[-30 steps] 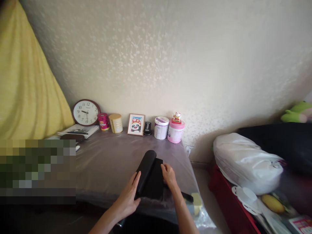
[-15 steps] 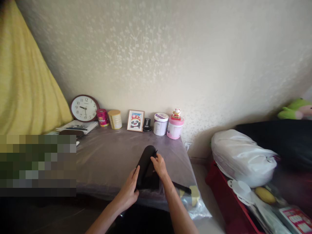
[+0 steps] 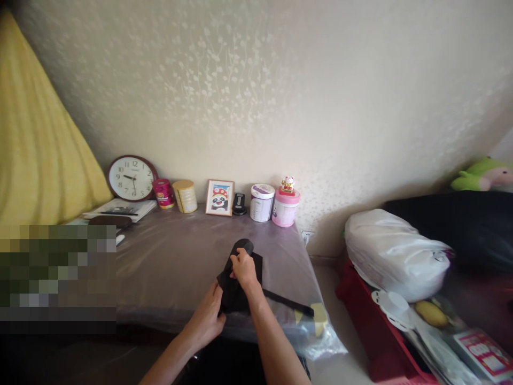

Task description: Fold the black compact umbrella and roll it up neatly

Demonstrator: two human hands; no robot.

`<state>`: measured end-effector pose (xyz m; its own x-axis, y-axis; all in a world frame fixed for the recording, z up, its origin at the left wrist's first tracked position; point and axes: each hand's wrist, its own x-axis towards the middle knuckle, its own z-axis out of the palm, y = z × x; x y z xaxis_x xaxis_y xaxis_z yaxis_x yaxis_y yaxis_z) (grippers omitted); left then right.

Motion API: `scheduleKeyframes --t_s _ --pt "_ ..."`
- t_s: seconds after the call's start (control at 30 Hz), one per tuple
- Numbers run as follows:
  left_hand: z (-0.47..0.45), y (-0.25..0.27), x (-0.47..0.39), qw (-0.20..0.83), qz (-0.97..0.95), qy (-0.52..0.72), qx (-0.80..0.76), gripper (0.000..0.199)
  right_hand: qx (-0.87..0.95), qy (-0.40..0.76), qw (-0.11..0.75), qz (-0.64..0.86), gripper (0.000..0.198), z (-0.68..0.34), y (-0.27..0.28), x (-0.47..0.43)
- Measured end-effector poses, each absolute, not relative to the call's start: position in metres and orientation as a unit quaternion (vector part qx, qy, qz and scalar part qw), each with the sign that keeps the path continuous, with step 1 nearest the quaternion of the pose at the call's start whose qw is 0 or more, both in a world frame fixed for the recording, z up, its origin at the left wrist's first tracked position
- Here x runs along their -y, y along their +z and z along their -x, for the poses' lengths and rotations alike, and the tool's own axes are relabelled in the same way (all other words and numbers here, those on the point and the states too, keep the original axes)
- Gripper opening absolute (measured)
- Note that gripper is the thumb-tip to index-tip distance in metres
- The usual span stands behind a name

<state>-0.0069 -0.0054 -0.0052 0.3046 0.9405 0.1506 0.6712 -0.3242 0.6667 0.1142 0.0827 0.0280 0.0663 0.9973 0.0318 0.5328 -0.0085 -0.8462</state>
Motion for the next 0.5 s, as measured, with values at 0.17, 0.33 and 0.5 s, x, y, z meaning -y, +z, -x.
scheduleKeyframes --t_s 0.17,0.33,0.5 --pt "0.008 -0.012 0.006 0.234 -0.767 0.254 -0.541 0.083 0.676 0.229 0.308 0.629 0.028 -0.106 0.034 -0.075" --pt "0.011 -0.004 0.014 0.229 -0.761 0.278 -0.539 0.095 0.711 0.179 0.258 0.630 0.030 -0.102 0.035 -0.071" --pt "0.011 0.000 0.018 0.189 -0.783 0.244 -0.540 0.090 0.706 0.176 0.246 0.641 0.029 -0.102 0.039 -0.069"
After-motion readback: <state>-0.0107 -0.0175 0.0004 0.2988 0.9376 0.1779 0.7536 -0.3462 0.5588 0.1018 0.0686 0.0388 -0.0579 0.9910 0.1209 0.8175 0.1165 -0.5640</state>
